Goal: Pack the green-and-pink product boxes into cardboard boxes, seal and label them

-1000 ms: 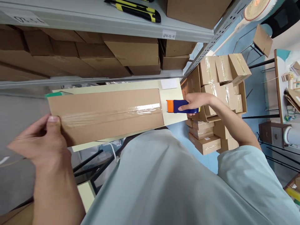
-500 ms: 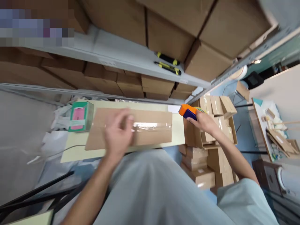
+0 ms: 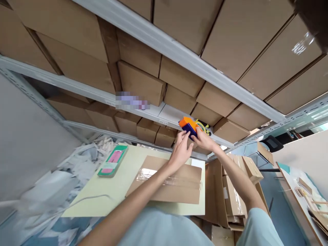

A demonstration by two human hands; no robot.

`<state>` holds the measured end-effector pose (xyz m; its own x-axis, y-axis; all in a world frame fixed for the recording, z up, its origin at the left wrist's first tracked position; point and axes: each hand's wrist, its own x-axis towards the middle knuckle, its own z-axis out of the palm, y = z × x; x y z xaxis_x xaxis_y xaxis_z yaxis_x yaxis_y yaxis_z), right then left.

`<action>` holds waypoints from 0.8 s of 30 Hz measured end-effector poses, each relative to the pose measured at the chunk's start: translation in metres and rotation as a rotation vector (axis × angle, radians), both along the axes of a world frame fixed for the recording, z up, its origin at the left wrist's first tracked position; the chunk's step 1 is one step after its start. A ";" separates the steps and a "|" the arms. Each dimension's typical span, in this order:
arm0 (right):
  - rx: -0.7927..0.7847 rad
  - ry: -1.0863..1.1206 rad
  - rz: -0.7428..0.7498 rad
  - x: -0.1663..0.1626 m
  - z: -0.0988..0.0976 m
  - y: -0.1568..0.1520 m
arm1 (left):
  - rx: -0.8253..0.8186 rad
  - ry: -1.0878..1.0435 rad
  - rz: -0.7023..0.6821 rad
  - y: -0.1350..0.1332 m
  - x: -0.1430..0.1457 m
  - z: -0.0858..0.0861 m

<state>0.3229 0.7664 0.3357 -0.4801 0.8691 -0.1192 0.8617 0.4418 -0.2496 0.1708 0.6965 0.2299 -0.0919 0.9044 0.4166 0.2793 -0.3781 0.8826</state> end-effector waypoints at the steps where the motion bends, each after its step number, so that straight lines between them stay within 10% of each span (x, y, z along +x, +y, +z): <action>1: 0.005 -0.017 -0.003 -0.014 -0.003 0.017 | -0.026 0.024 0.016 0.016 -0.006 -0.001; 7: 0.030 -0.085 -0.120 -0.085 -0.013 0.090 | -0.120 0.133 -0.002 0.074 -0.044 0.004; 16: 0.060 -0.022 -0.241 -0.117 -0.036 0.113 | -0.104 0.129 0.056 0.029 -0.078 -0.019; 20: 0.129 0.052 -0.254 -0.092 -0.043 0.091 | -0.142 0.128 0.057 -0.002 -0.093 -0.032; 24: 0.284 0.331 -0.287 -0.016 -0.063 0.001 | -0.208 0.192 0.146 -0.065 -0.126 -0.064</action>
<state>0.3070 0.7670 0.2731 -0.1900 0.9472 0.2581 0.8533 0.2894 -0.4337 0.0451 0.6312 0.1655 -0.1644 0.9552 0.2461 0.4859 -0.1387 0.8630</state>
